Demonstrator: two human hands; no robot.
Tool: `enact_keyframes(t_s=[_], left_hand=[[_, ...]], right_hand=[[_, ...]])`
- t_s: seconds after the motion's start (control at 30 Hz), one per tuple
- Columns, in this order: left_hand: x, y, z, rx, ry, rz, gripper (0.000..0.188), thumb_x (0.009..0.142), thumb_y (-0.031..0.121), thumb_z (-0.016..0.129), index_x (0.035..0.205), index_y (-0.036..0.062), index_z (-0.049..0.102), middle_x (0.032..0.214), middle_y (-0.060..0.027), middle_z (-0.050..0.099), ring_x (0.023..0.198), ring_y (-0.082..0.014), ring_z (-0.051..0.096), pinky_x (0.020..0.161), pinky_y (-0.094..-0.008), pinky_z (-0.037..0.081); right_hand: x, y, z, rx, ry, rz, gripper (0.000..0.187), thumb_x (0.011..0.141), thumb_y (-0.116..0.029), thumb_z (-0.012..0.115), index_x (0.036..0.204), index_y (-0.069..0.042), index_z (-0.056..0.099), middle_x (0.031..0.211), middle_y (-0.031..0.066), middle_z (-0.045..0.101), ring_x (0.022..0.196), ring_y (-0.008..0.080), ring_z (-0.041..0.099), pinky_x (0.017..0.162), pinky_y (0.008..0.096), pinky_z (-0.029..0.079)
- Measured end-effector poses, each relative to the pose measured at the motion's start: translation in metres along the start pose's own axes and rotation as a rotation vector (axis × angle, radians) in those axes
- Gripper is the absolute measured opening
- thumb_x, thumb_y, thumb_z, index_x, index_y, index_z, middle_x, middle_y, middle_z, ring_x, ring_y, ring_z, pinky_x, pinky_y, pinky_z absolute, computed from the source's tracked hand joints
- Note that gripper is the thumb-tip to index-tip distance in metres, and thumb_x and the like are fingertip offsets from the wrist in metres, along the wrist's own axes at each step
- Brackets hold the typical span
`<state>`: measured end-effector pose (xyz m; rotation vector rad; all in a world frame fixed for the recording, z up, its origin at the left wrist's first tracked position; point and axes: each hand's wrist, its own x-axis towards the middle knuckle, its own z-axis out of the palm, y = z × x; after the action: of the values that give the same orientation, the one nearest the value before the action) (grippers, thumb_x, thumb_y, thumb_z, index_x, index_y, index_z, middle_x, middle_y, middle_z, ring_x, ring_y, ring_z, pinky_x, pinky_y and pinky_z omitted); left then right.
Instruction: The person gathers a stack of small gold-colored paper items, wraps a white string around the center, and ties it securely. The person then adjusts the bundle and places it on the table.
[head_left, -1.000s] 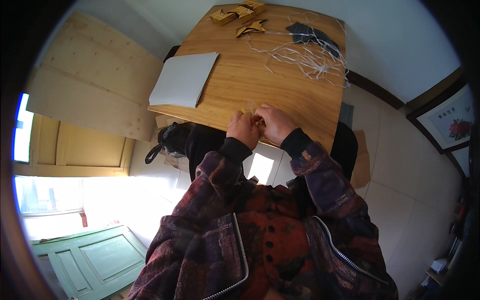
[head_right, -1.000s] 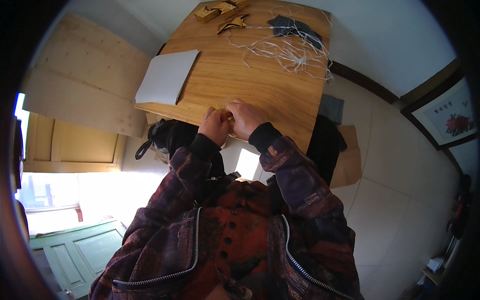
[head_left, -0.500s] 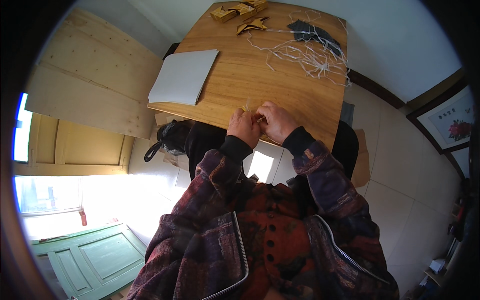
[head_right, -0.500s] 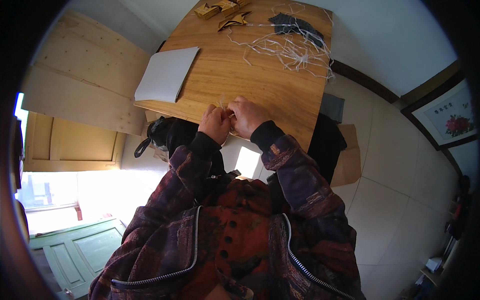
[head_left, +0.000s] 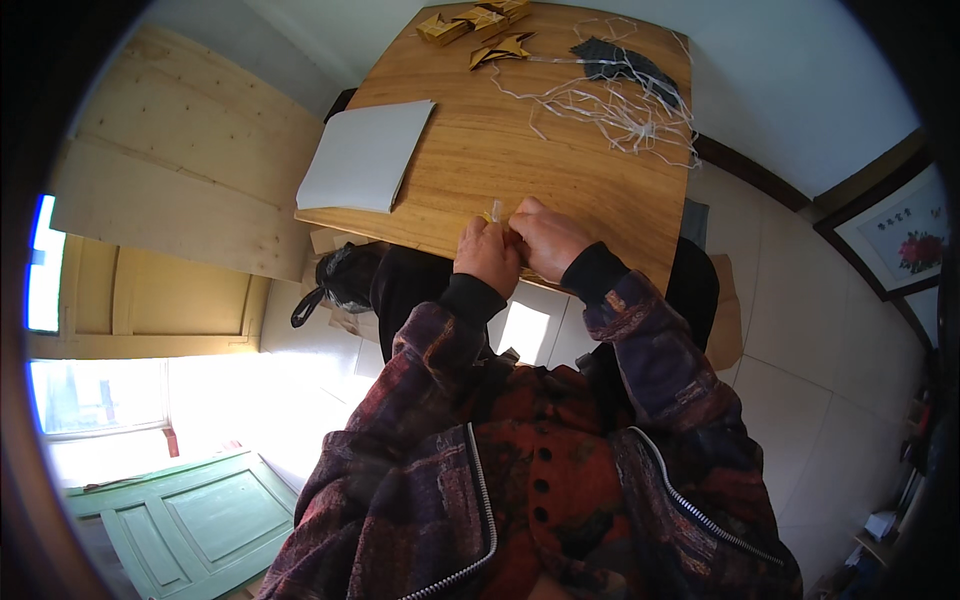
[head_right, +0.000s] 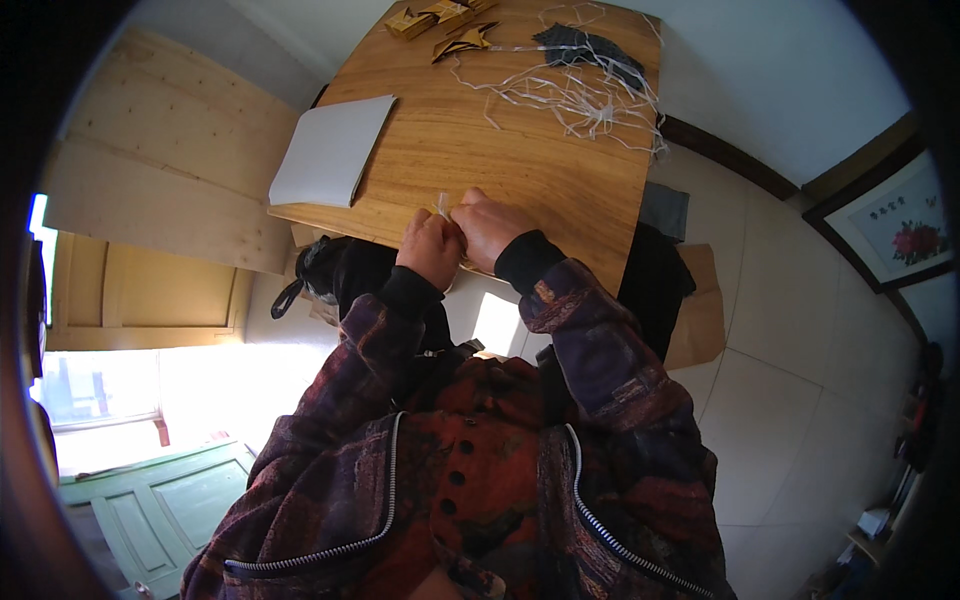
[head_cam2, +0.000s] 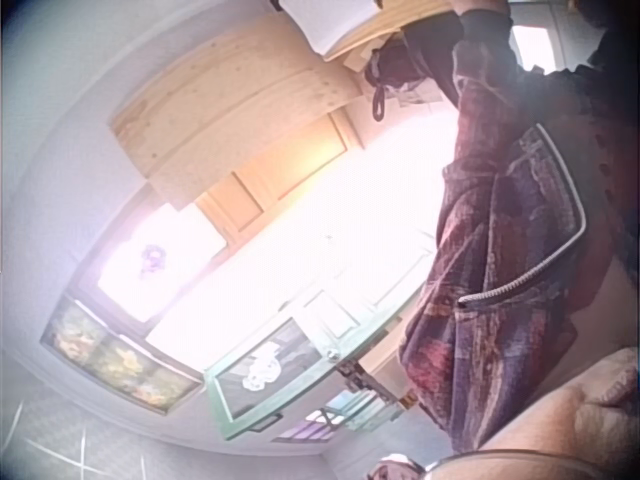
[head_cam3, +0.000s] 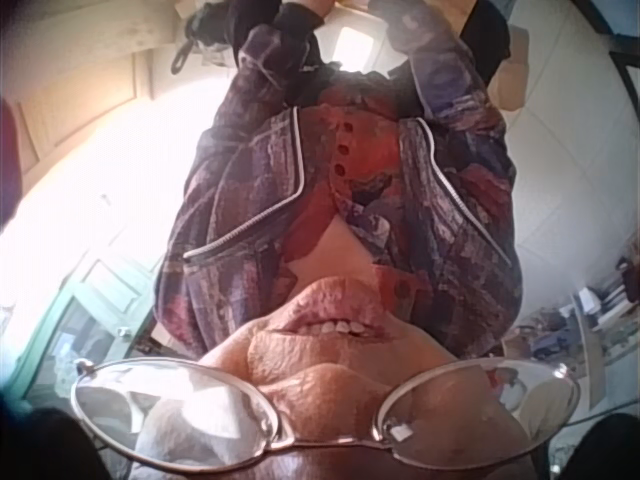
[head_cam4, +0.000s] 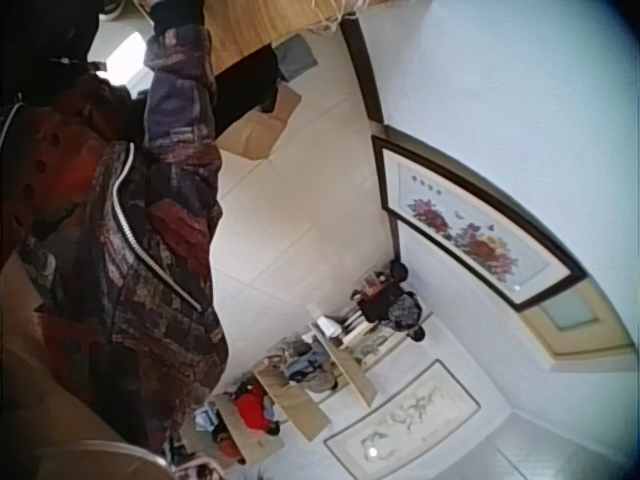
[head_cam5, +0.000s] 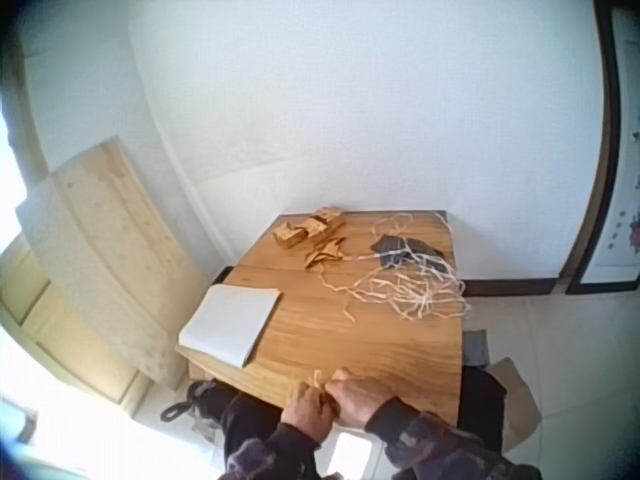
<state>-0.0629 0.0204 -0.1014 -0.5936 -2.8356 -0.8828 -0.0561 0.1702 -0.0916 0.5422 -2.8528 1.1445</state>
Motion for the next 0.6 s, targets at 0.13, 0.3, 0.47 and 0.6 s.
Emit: enact_keyframes(t_s=[0.13, 0.3, 0.47, 0.6], left_hand=[[-0.002, 0.003, -0.005, -0.028, -0.028, 0.007, 0.008, 0.076, 0.01, 0.057, 0.076, 0.0021, 0.056, 0.083, -0.0173, 0.052, 0.081, -0.0365, 0.053, 0.072, -0.0413, 0.044], [0.0, 0.001, -0.009, -0.083, -0.073, -0.01, 0.006, 0.074, 0.008, 0.058, 0.076, 0.0022, 0.056, 0.084, -0.0174, 0.052, 0.08, -0.0366, 0.053, 0.071, -0.0419, 0.045], [0.0, -0.001, -0.011, -0.109, -0.068, -0.011, 0.006, 0.073, 0.007, 0.056, 0.076, 0.0025, 0.055, 0.085, -0.018, 0.051, 0.082, -0.0375, 0.053, 0.071, -0.0442, 0.044], [0.0, 0.003, -0.016, -0.094, -0.116, -0.022, 0.009, 0.072, 0.01, 0.059, 0.074, 0.0024, 0.056, 0.082, -0.0179, 0.052, 0.08, -0.0367, 0.053, 0.071, -0.0436, 0.045]], right_hand=[[-0.001, -0.001, 0.001, -0.016, 0.016, 0.02, 0.006, 0.076, -0.007, 0.055, 0.08, -0.002, 0.056, 0.096, 0.0175, 0.054, 0.084, 0.0394, 0.057, 0.071, 0.0463, 0.046], [-0.001, 0.001, 0.003, -0.006, 0.021, 0.007, 0.006, 0.076, -0.006, 0.056, 0.08, -0.002, 0.058, 0.096, 0.0181, 0.055, 0.084, 0.0396, 0.057, 0.072, 0.0462, 0.046], [0.0, 0.002, 0.007, 0.13, 0.136, 0.078, 0.005, 0.077, -0.006, 0.057, 0.08, -0.002, 0.058, 0.092, 0.0172, 0.057, 0.084, 0.0371, 0.057, 0.072, 0.043, 0.046], [-0.001, 0.002, 0.005, 0.187, 0.185, 0.126, 0.005, 0.079, -0.007, 0.057, 0.081, -0.003, 0.057, 0.09, 0.0165, 0.057, 0.084, 0.0353, 0.057, 0.073, 0.0415, 0.046]])
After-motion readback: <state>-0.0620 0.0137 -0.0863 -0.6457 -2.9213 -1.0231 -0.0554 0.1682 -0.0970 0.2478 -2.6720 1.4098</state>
